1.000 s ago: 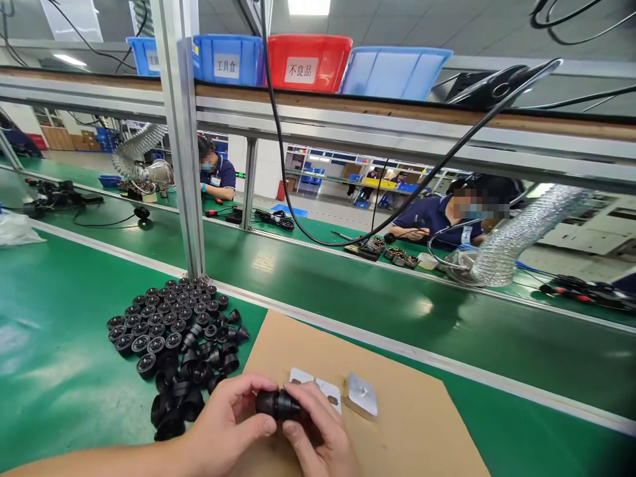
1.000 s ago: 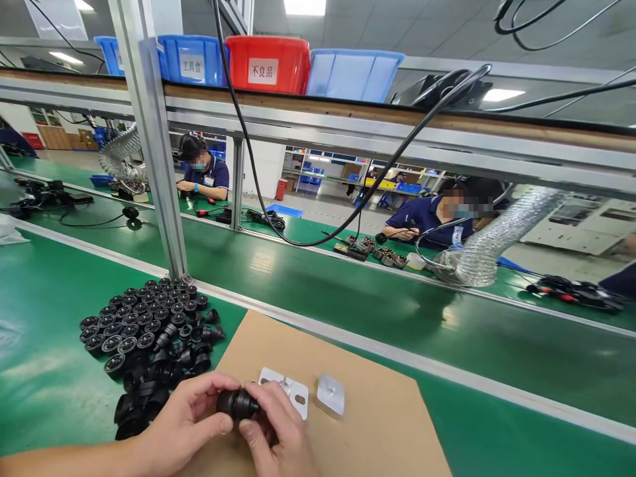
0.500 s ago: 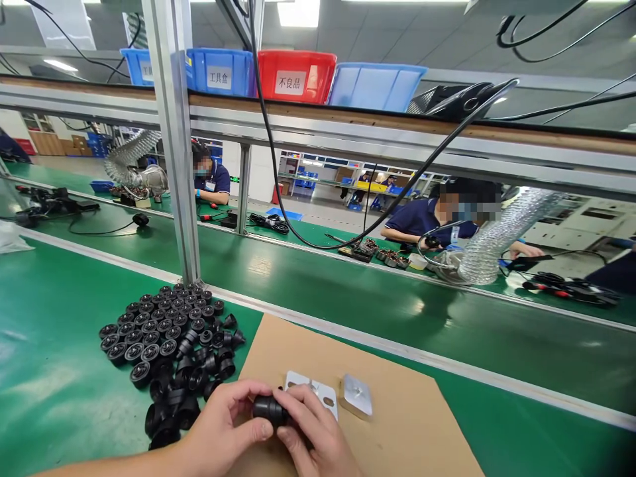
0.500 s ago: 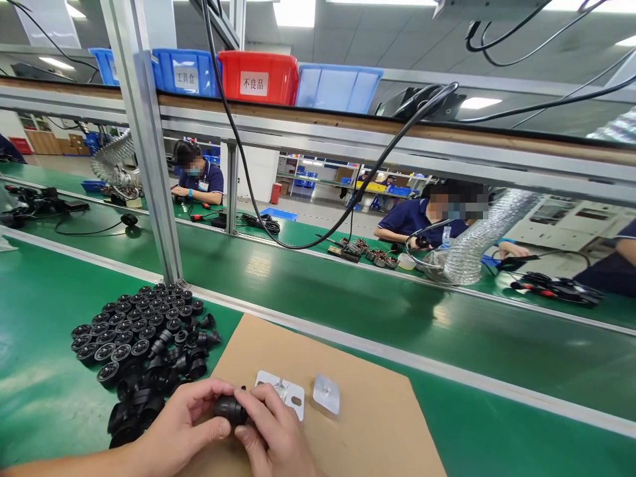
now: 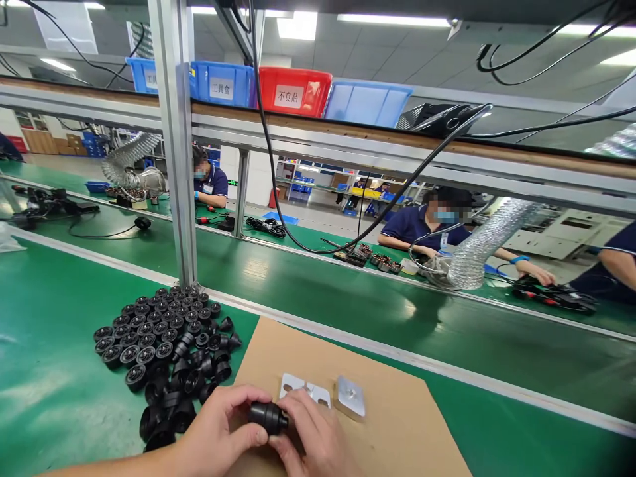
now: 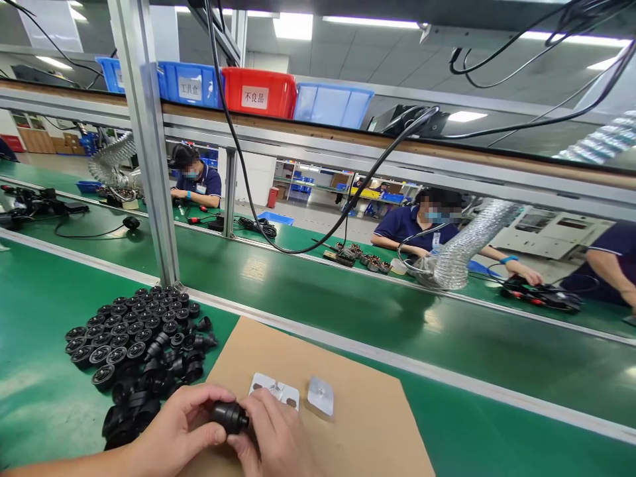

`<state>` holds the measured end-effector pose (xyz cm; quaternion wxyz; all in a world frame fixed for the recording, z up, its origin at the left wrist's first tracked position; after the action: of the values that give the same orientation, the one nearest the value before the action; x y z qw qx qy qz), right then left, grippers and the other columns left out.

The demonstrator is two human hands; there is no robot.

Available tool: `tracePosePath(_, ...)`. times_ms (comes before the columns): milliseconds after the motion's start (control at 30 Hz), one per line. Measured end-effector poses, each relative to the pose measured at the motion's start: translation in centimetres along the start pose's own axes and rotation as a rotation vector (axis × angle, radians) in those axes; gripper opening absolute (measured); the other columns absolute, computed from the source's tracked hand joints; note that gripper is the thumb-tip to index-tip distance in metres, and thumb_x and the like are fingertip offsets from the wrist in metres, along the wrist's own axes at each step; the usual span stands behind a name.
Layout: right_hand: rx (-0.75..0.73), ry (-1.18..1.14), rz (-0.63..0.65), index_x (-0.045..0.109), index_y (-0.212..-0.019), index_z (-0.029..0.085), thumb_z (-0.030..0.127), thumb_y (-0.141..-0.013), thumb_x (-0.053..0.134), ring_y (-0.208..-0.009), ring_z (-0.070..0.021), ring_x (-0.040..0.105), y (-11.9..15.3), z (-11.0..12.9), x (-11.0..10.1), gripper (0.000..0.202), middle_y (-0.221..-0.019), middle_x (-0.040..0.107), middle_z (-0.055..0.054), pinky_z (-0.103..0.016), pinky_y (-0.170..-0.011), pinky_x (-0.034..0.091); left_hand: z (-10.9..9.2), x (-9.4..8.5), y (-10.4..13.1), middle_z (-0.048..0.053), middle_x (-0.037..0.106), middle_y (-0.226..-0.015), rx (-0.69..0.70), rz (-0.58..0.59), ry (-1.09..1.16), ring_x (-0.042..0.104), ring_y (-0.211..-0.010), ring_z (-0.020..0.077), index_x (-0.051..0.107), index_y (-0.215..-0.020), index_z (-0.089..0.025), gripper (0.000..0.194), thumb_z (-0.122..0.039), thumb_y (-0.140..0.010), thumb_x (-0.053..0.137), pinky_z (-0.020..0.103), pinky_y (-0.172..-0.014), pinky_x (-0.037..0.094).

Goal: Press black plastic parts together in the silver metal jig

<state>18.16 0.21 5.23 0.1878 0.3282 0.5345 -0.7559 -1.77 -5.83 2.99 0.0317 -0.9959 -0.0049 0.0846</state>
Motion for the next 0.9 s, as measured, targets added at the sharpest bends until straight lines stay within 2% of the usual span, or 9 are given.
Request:
tracePosePath(167,-0.034,0.071,0.010,0.053,-0.077,0.022,0.048,-0.111,0.031,-0.049,-0.0162,0.052,1.0,-0.1,0.3,0.048,-0.061,0.054,-0.001,-0.031,-0.049,0.034,-1.1,0.2,0.4,0.003,0.082,-0.109,0.082,0.089,-0.138,0.071,-0.108,0.0291,0.083,-0.107,-0.030,0.043,-0.012,-0.068,0.083,0.035,-0.102,0.053)
tracePosePath(233,0.033,-0.009,0.021,0.061,-0.094,0.020,0.054,-0.111,0.027,-0.055,-0.0173,0.059,1.0,-0.3,0.0,0.052,-0.068,0.061,-0.003,-0.030,-0.051,0.041,-0.6,0.2,0.4,0.004,0.081,-0.111,0.021,0.029,-0.038,0.071,-0.109,0.0298,0.082,-0.109,-0.028,0.042,-0.014,-0.069,0.082,0.037,-0.102,0.054)
tracePosePath(300,0.061,-0.067,0.022,0.059,-0.125,0.018,0.057,-0.110,0.028,-0.075,-0.0216,0.071,0.9,-0.4,-0.4,0.052,-0.091,0.072,-0.009,-0.031,-0.061,0.053,0.2,0.3,0.3,0.008,0.079,-0.114,-0.036,-0.012,0.104,0.071,-0.111,0.0312,0.080,-0.112,-0.024,0.040,-0.019,-0.073,0.081,0.040,-0.102,0.056)
tracePosePath(367,-0.008,-0.071,0.001,0.052,-0.139,0.019,0.046,-0.110,0.037,-0.090,-0.0242,0.075,0.5,-0.3,-0.6,0.042,-0.109,0.074,-0.014,-0.032,-0.070,0.058,0.5,0.3,0.2,0.010,0.079,-0.115,-0.039,-0.009,0.176,0.071,-0.111,0.0320,0.079,-0.114,-0.021,0.039,-0.023,-0.075,0.081,0.042,-0.101,0.057)
tracePosePath(467,-0.080,-0.095,-0.006,0.056,-0.131,0.020,0.031,-0.109,0.044,-0.080,-0.0223,0.074,0.2,-0.2,-0.3,0.028,-0.098,0.075,-0.010,-0.031,-0.065,0.057,0.0,0.1,0.0,0.007,0.081,-0.112,0.003,-0.028,0.069,0.071,-0.109,0.0307,0.082,-0.111,-0.024,0.038,-0.019,-0.073,0.082,0.040,-0.102,0.056)
tracePosePath(667,0.053,-0.093,-0.031,0.061,-0.099,0.022,0.059,-0.107,0.043,-0.054,-0.0195,0.065,0.7,-0.2,0.2,0.042,-0.067,0.065,-0.001,-0.031,-0.050,0.048,-1.8,0.1,0.1,0.000,0.084,-0.103,0.154,0.043,-0.069,0.074,-0.100,0.0266,0.084,-0.107,-0.032,0.046,-0.006,-0.069,0.084,0.032,-0.096,0.055)
tracePosePath(733,0.075,-0.079,-0.062,0.061,-0.118,0.018,0.066,-0.104,0.044,-0.060,-0.0214,0.068,0.8,-0.3,-0.1,0.053,-0.080,0.070,-0.007,-0.031,-0.051,0.052,-1.4,0.0,0.1,0.000,0.083,-0.105,0.098,0.008,-0.063,0.073,-0.102,0.0273,0.084,-0.108,-0.032,0.045,-0.007,-0.070,0.082,0.033,-0.096,0.055)
tracePosePath(800,0.012,-0.043,-0.088,0.055,-0.136,0.018,0.059,-0.103,0.051,-0.075,-0.0238,0.073,0.8,-0.4,-0.3,0.053,-0.106,0.073,-0.014,-0.033,-0.061,0.057,-0.5,0.0,0.2,0.003,0.082,-0.109,0.021,-0.033,-0.036,0.072,-0.105,0.0285,0.083,-0.110,-0.029,0.043,-0.010,-0.072,0.080,0.035,-0.097,0.055)
tracePosePath(900,-0.084,-0.008,-0.057,0.060,-0.127,0.022,0.035,-0.103,0.057,-0.083,-0.0238,0.074,0.7,-0.3,-0.3,0.027,-0.108,0.073,-0.013,-0.032,-0.068,0.058,0.5,0.1,0.2,0.007,0.080,-0.114,-0.010,-0.044,0.008,0.070,-0.110,0.0305,0.081,-0.114,-0.025,0.040,-0.016,-0.074,0.080,0.039,-0.101,0.053)
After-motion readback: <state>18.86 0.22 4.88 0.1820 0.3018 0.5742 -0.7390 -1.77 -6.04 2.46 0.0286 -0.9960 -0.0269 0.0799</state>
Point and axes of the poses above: each hand's wrist, its own y-axis away from the middle knuckle, its own x-axis out of the palm, z = x × y, the point moved 2 cm from there along -y, towards the middle knuckle
